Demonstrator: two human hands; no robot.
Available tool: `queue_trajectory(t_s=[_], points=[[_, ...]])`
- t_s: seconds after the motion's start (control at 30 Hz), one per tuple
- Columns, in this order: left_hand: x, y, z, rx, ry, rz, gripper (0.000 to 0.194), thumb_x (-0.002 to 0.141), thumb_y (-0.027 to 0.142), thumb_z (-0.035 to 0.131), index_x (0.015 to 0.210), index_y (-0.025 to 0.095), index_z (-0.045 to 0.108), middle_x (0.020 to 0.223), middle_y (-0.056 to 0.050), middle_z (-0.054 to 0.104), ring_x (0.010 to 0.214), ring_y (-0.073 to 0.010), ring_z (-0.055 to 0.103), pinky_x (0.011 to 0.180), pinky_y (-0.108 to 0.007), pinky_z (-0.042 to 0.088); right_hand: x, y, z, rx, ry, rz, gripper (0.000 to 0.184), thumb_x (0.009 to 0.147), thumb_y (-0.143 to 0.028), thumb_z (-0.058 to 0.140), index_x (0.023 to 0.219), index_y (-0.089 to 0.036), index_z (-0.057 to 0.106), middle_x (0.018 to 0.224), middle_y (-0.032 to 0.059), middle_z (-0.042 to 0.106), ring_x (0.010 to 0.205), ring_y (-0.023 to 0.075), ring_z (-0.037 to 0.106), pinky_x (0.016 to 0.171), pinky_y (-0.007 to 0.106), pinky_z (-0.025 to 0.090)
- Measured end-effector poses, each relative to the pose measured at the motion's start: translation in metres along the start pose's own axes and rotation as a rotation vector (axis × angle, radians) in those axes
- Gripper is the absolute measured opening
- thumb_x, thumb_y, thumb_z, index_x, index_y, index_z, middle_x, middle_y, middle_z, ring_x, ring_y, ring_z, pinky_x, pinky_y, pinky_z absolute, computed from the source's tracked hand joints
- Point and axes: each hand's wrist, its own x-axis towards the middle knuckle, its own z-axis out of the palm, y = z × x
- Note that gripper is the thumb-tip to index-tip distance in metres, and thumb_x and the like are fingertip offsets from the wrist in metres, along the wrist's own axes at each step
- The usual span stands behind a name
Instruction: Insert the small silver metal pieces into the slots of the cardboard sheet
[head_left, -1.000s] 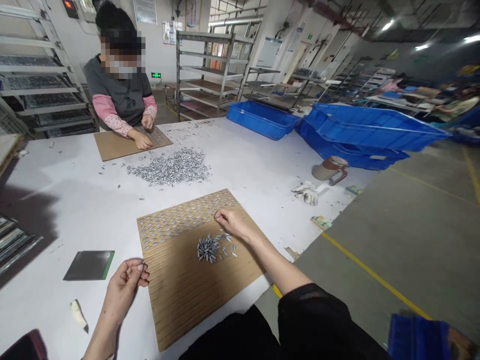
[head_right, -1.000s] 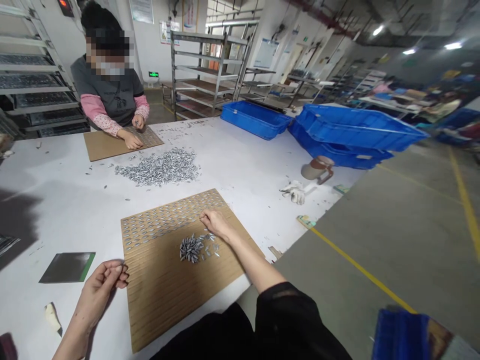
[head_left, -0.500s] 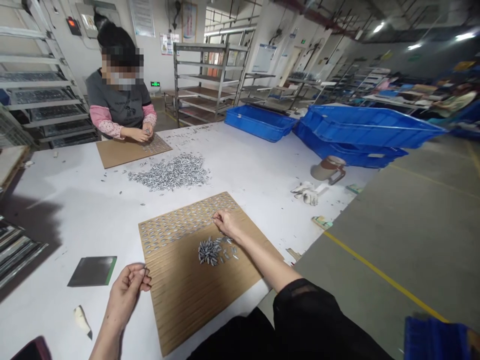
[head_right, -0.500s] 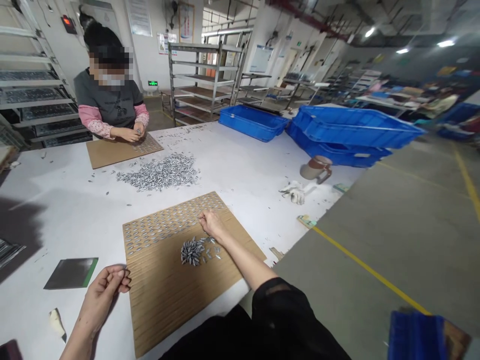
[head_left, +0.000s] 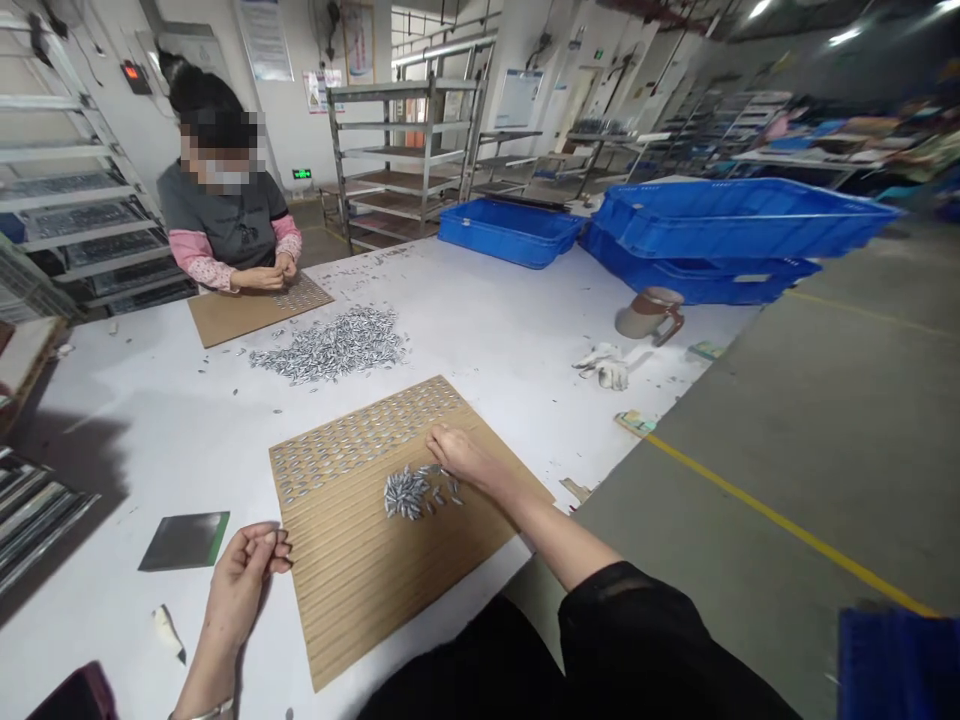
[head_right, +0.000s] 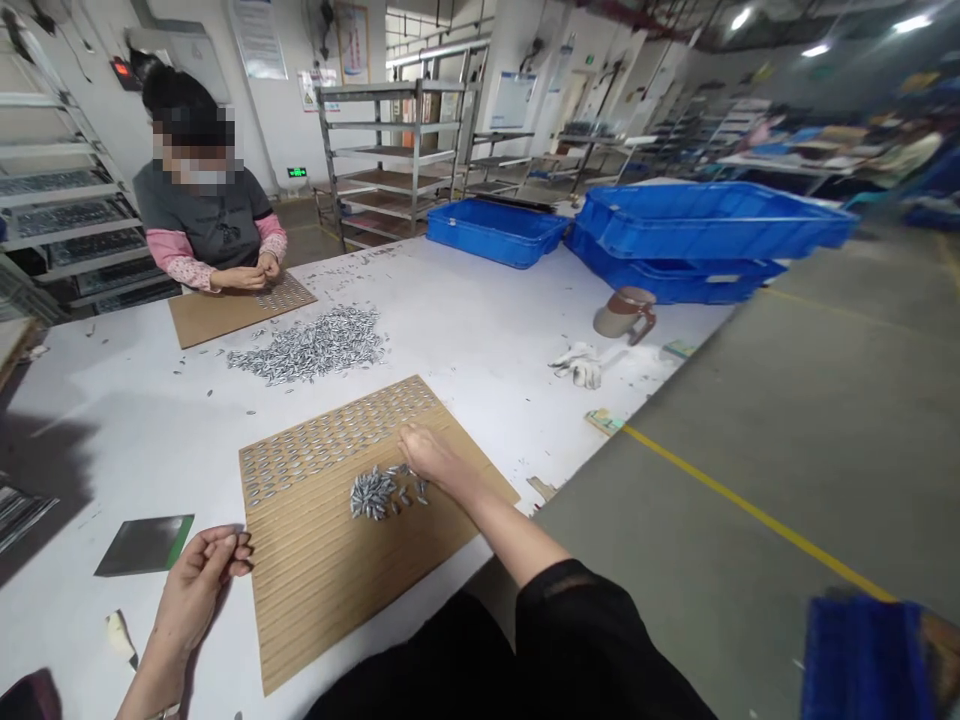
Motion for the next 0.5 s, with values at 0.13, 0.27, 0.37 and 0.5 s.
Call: queue_trajectory(t_s=[0.13, 0.27, 0.37, 0.5], points=[[-0.002, 0.001, 0.001, 0.031, 0.01, 0.016, 0.05, 0.067, 0.052, 0.084, 0.095, 0.015, 0.064, 0.079, -0.005, 0.072, 0.061, -0.0143, 0.064, 0.059, -0.027, 0.057, 0.02, 0.014, -0.002, 0.001, 0.03, 0.067, 0.022, 0.104, -0.022, 0.043, 0.092, -0.016, 0.061, 0.093, 0.0092, 0.065, 0.086, 0.0178, 0.06, 0.082, 0.026, 0.043], [-0.002, 0.001, 0.001, 0.055, 0.025, 0.024, 0.049, 0.068, 0.052, 0.084, 0.094, 0.015, 0.065, 0.076, -0.004, 0.071, 0.061, -0.0144, 0.064, 0.058, -0.026, 0.056, 0.035, 0.021, -0.002, 0.049, 0.033, -0.089, 0.021, 0.102, -0.022, 0.049, 0.088, -0.017, 0.063, 0.095, 0.0086, 0.064, 0.09, 0.0174, 0.059, 0.083, 0.026, 0.043], [-0.005, 0.003, 0.004, 0.05, 0.05, 0.027, 0.05, 0.067, 0.052, 0.085, 0.094, 0.015, 0.065, 0.076, -0.003, 0.071, 0.061, -0.0141, 0.064, 0.058, -0.025, 0.055, 0.042, 0.022, -0.001, 0.116, 0.042, -0.183, 0.014, 0.098, -0.019, 0.056, 0.088, -0.017, 0.065, 0.093, 0.0069, 0.064, 0.09, 0.0174, 0.06, 0.083, 0.026, 0.043], [-0.009, 0.007, 0.008, 0.022, 0.088, 0.032, 0.049, 0.065, 0.051, 0.086, 0.092, 0.016, 0.064, 0.078, -0.004, 0.071, 0.06, -0.0145, 0.063, 0.057, -0.026, 0.054, 0.049, 0.025, -0.004, 0.198, 0.042, -0.242, 0.007, 0.093, -0.014, 0.062, 0.089, -0.018, 0.067, 0.09, 0.0049, 0.067, 0.086, 0.0172, 0.061, 0.079, 0.026, 0.043]])
